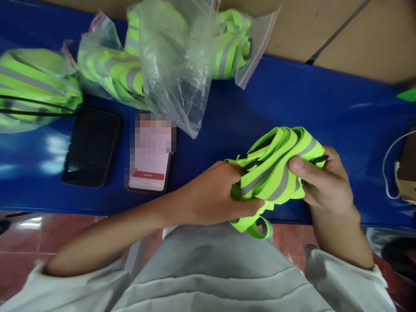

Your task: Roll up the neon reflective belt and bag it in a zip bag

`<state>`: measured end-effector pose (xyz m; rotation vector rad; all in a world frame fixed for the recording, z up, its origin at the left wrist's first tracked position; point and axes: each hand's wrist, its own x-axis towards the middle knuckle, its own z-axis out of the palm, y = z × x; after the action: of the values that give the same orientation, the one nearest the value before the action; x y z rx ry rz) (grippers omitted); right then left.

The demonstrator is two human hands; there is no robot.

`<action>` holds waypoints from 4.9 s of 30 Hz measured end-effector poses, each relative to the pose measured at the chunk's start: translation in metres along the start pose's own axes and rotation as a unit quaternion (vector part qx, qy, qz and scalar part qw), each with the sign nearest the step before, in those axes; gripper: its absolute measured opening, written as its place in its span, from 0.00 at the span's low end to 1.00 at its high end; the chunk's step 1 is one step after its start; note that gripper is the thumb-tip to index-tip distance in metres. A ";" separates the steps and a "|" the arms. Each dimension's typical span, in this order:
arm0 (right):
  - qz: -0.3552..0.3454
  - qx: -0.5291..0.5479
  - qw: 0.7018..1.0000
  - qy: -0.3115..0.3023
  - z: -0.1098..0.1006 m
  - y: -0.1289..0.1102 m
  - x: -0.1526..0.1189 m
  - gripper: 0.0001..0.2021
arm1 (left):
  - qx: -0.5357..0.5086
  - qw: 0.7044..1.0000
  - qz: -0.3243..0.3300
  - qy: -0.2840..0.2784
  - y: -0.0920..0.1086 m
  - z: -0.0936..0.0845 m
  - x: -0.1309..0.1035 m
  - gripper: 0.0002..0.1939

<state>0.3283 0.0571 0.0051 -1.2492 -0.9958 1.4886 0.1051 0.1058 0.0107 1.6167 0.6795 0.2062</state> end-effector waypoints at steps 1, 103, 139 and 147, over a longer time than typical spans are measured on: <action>0.012 0.002 1.000 -0.001 0.000 -0.001 0.001 0.04 | -0.013 1.000 -0.006 -0.006 -0.001 -0.001 -0.001 0.07; -0.164 -0.408 0.895 -0.074 0.046 0.018 0.005 0.32 | -0.151 0.985 -0.006 -0.082 -0.029 -0.020 -0.013 0.08; -0.251 -0.073 0.921 0.290 -0.009 -0.004 0.033 0.23 | 0.543 0.745 -0.106 0.372 -0.004 -0.083 -0.013 0.44; -0.230 -0.122 0.928 0.268 -0.040 -0.018 0.030 0.21 | 0.514 0.755 0.305 0.270 -0.008 -0.044 -0.023 0.25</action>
<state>0.3689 0.0916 0.0084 -1.3738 -1.0200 0.6224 0.0623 0.1306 0.0161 2.8960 0.7068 0.9388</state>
